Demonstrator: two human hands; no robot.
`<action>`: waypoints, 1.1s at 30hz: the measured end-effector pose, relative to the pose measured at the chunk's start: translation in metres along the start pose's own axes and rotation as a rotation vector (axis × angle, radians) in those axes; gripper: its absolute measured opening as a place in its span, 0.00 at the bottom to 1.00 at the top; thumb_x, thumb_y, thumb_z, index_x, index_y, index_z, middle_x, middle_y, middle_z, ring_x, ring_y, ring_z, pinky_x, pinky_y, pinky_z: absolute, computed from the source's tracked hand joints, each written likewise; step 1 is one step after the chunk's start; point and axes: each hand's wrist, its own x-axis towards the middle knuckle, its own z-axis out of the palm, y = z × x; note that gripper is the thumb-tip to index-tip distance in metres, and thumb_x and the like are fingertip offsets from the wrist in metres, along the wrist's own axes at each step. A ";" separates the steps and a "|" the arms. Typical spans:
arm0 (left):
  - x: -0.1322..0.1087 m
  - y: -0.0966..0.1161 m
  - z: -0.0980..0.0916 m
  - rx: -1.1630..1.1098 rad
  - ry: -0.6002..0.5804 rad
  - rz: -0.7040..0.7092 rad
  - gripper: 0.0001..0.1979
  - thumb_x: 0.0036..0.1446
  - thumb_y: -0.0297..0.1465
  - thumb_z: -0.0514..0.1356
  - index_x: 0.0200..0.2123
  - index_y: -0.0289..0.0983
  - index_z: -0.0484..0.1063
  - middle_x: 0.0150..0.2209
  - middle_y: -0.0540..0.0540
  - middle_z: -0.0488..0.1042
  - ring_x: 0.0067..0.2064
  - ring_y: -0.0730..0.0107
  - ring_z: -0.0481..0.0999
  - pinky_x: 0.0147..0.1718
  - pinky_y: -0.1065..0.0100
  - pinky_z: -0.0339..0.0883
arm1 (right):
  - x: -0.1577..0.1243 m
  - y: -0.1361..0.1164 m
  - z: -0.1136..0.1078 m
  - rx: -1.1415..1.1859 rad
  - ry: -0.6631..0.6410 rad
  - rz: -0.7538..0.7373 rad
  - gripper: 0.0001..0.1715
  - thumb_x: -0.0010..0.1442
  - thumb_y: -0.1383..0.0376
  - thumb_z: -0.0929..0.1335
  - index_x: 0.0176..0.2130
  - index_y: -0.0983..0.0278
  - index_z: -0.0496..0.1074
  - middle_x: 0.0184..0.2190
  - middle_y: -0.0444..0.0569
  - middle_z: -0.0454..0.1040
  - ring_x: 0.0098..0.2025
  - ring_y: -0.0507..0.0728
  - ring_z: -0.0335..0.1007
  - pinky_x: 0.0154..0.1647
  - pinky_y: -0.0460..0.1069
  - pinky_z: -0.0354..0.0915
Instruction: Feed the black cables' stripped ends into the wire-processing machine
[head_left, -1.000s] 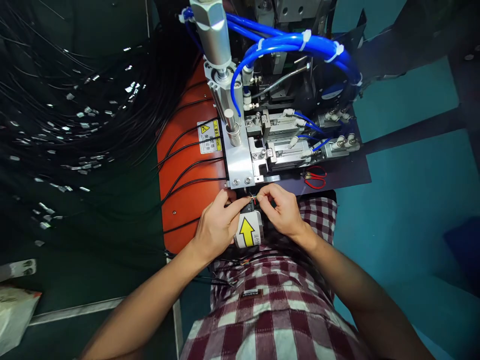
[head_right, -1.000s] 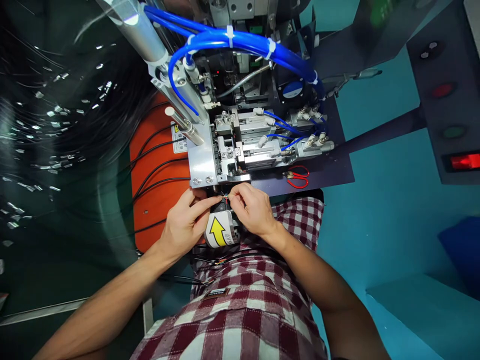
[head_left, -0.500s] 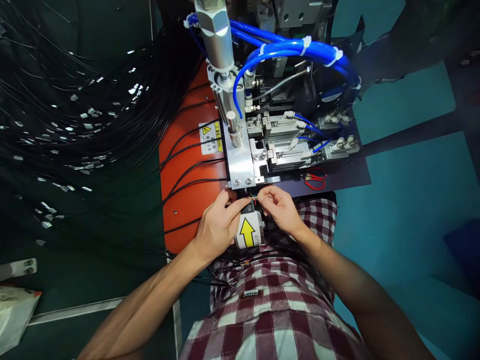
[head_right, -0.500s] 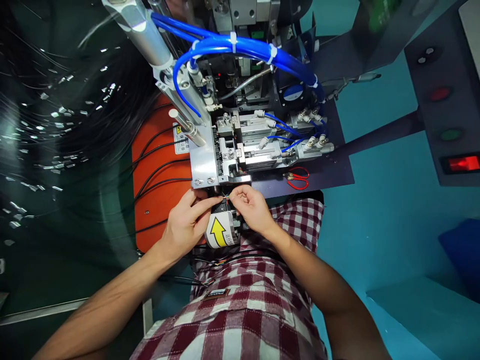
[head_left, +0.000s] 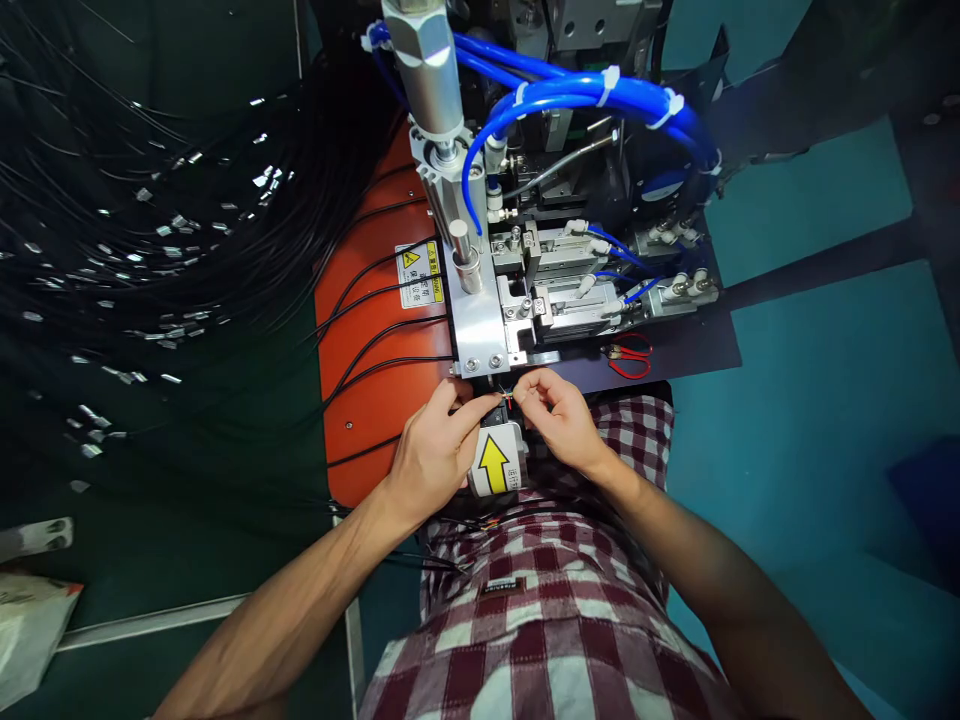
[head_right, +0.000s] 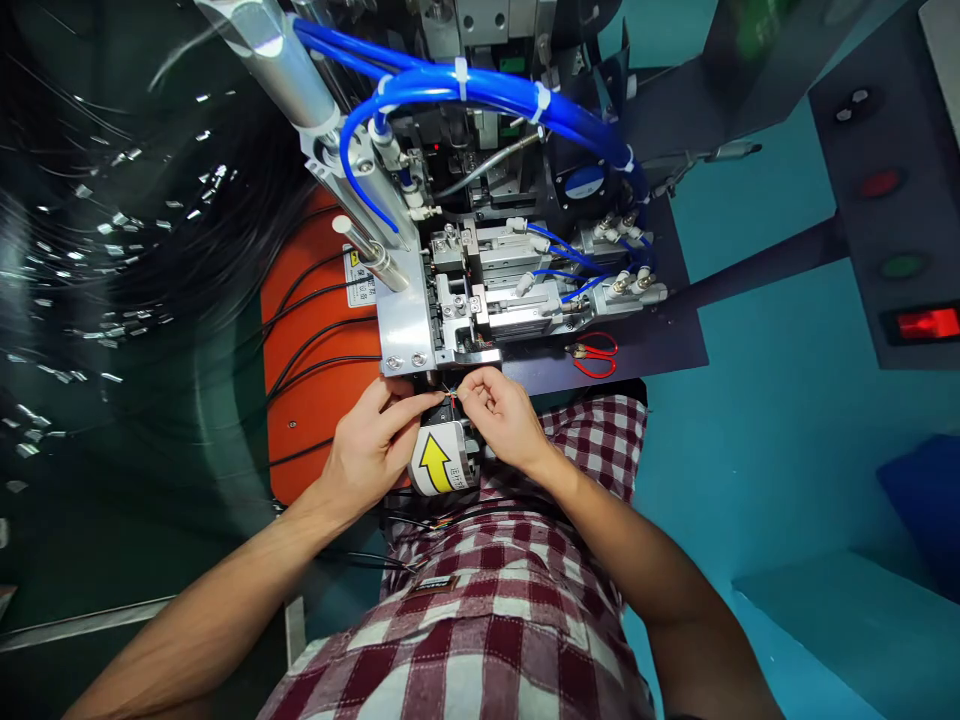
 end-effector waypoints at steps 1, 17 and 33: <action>0.000 0.000 0.000 0.003 0.001 -0.004 0.15 0.62 0.24 0.51 0.47 0.37 0.74 0.38 0.45 0.67 0.38 0.70 0.72 0.36 0.69 0.70 | 0.000 0.000 -0.001 -0.029 0.001 -0.012 0.06 0.62 0.63 0.64 0.33 0.63 0.66 0.23 0.41 0.63 0.24 0.50 0.58 0.25 0.46 0.57; 0.000 0.002 0.000 0.019 -0.006 -0.012 0.16 0.61 0.23 0.51 0.47 0.37 0.75 0.37 0.44 0.67 0.37 0.69 0.71 0.35 0.69 0.69 | -0.003 -0.006 0.005 0.006 0.028 0.115 0.07 0.60 0.63 0.64 0.31 0.62 0.65 0.21 0.40 0.62 0.22 0.51 0.58 0.23 0.46 0.56; 0.001 -0.001 -0.003 0.004 -0.031 -0.003 0.16 0.60 0.21 0.51 0.46 0.37 0.73 0.40 0.44 0.69 0.41 0.69 0.73 0.40 0.68 0.70 | -0.001 -0.004 0.004 0.129 0.025 0.177 0.10 0.59 0.59 0.67 0.31 0.63 0.66 0.20 0.38 0.63 0.21 0.49 0.60 0.23 0.45 0.59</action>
